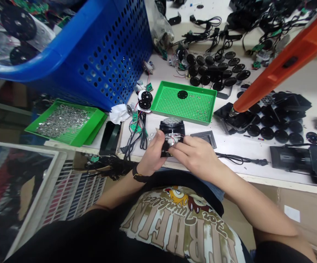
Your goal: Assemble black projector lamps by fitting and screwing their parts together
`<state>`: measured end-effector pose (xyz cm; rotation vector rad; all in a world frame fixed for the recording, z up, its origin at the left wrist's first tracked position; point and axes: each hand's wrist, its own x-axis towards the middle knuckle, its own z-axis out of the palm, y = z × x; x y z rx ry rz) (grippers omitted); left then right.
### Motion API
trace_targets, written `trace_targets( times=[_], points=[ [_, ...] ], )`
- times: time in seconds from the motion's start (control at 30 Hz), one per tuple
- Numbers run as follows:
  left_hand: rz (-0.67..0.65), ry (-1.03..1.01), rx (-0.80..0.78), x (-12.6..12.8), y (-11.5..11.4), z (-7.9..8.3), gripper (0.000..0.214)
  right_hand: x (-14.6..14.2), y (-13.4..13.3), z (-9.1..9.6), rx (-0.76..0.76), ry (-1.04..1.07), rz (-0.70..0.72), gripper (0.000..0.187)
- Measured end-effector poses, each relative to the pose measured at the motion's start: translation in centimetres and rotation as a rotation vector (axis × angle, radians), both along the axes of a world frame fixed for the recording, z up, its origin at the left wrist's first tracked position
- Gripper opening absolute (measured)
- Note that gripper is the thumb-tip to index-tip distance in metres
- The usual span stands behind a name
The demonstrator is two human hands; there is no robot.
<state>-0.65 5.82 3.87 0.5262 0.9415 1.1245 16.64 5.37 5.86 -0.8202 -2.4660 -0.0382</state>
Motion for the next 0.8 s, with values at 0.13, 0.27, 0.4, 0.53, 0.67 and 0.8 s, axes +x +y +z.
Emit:
trace_targets(
  times=[0.13,0.27,0.4,0.53,0.67,0.8],
  points=[
    [-0.013,-0.004,-0.022,0.1,-0.2,-0.1,0.061,-0.5,-0.3,0.2,0.0,-0.08,0.006,0.022],
    [-0.056,-0.056,-0.012,-0.6,-0.1,-0.5,0.067,-0.7,-1.0,0.8,-0.097,-0.126,-0.06,0.021],
    [-0.17,-0.089,0.034,-1.9,-0.1,-0.7,0.081,-0.6,-1.8,1.0,-0.203,-0.013,-0.17,0.032],
    [-0.181,-0.09,0.08,-2.1,-0.2,-0.4,0.078,-0.3,-2.7,0.4,-0.317,0.364,-0.174,0.035],
    [-0.069,-0.053,0.057,-1.6,-0.2,0.1,0.079,0.2,-3.8,-0.5,-0.242,0.626,-0.327,0.035],
    [-0.011,-0.024,0.067,-1.0,-0.4,0.4,0.077,0.5,-4.6,-2.1,-0.027,0.55,-0.382,0.043]
  ],
)
